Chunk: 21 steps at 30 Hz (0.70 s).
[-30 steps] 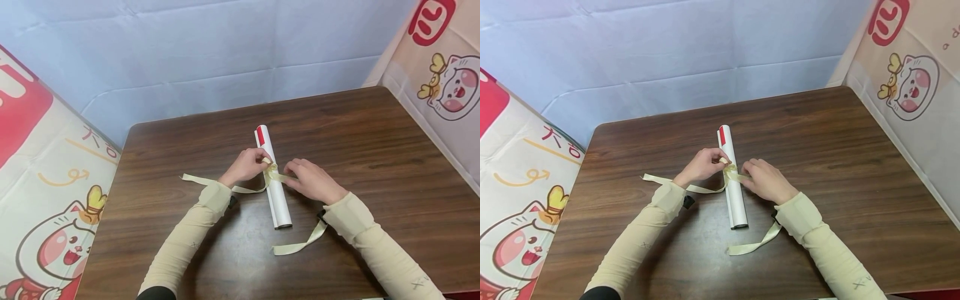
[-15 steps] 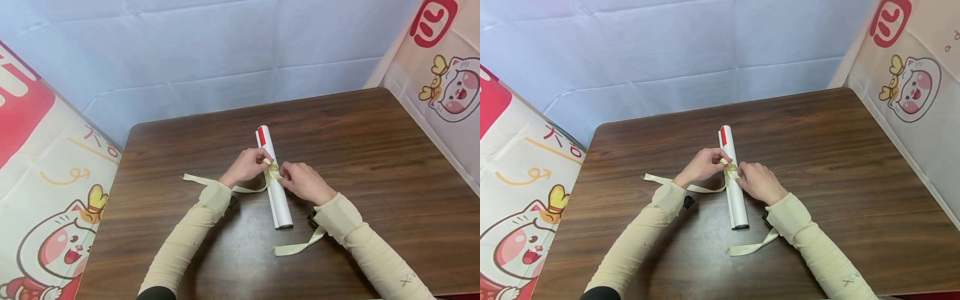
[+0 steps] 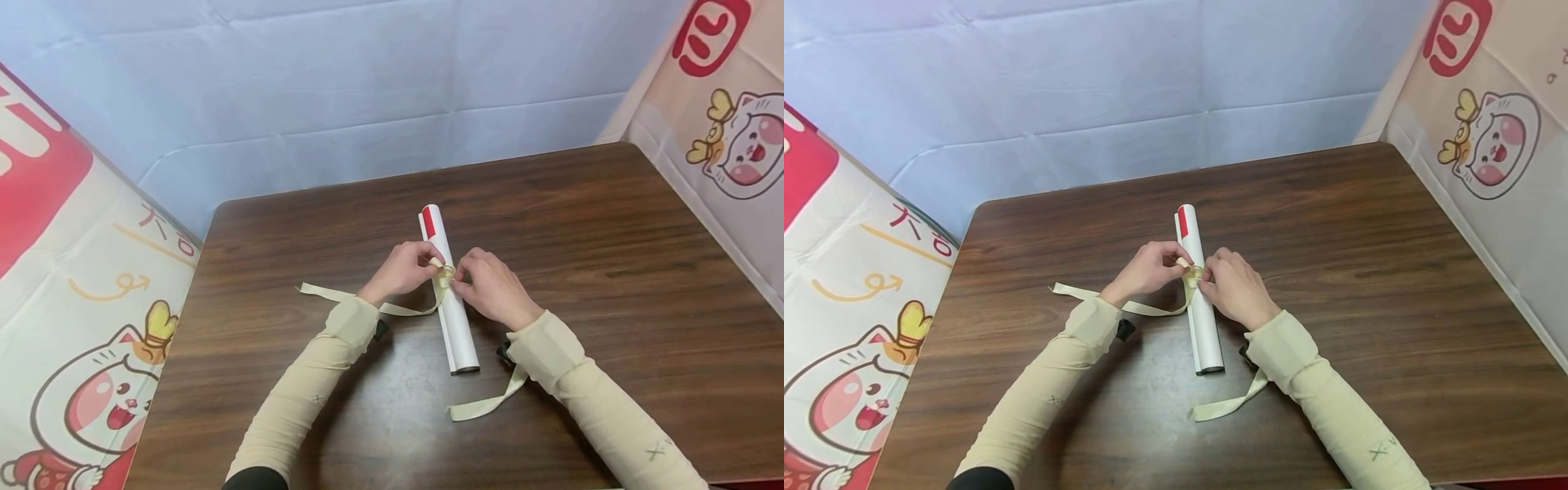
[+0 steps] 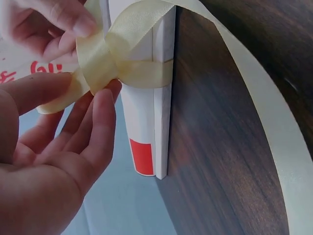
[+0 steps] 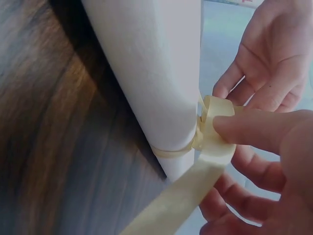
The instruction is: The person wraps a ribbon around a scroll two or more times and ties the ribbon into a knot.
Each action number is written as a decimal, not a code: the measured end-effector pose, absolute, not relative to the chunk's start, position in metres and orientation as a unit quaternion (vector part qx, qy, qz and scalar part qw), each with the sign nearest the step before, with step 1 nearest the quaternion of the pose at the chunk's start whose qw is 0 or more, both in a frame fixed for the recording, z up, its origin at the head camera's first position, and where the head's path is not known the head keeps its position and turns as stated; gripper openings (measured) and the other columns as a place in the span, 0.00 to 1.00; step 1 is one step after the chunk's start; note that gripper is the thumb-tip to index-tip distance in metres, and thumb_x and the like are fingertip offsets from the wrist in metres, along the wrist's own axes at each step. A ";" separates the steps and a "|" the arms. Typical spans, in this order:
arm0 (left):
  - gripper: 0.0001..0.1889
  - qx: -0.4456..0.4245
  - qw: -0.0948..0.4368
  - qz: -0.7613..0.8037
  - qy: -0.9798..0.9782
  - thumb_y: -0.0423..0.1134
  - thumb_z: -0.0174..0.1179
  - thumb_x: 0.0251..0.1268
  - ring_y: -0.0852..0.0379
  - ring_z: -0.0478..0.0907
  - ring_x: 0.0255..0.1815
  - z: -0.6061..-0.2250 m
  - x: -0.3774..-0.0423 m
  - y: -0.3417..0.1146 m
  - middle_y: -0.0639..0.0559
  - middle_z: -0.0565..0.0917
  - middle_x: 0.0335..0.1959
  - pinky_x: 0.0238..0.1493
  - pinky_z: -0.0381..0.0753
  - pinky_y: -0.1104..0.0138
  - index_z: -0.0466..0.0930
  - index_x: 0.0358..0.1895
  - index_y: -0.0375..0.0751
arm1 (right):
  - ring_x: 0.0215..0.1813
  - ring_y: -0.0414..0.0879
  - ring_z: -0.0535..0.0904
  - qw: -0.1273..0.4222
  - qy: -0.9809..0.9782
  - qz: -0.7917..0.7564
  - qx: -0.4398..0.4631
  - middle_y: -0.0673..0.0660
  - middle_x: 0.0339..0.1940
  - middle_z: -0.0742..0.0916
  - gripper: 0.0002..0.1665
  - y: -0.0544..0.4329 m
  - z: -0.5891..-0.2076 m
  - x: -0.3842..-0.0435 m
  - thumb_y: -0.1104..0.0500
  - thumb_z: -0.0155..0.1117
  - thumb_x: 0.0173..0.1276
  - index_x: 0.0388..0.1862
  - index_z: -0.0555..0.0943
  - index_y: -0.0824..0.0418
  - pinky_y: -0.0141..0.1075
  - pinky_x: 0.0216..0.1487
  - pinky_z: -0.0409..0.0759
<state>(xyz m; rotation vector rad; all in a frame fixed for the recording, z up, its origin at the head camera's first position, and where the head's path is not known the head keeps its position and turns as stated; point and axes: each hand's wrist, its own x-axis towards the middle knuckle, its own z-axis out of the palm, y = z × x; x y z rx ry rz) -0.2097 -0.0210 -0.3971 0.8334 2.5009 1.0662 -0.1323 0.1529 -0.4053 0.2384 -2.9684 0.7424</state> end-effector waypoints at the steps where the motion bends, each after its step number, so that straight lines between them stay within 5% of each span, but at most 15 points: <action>1: 0.05 0.292 0.150 0.372 0.868 0.34 0.59 0.63 0.57 0.83 0.41 -0.397 -0.210 -0.021 0.50 0.86 0.39 0.43 0.76 0.72 0.83 0.39 0.42 | 0.39 0.52 0.76 0.040 -0.966 0.246 0.075 0.56 0.40 0.81 0.07 0.152 -0.406 -0.133 0.56 0.66 0.62 0.28 0.81 0.58 0.47 0.36 0.77; 21: 0.06 0.300 0.156 0.403 0.850 0.31 0.60 0.61 0.58 0.85 0.39 -0.399 -0.211 -0.025 0.47 0.87 0.39 0.43 0.76 0.75 0.83 0.39 0.40 | 0.29 0.51 0.77 0.060 -0.954 0.290 0.047 0.56 0.26 0.82 0.05 0.144 -0.413 -0.151 0.61 0.63 0.58 0.29 0.77 0.60 0.42 0.32 0.74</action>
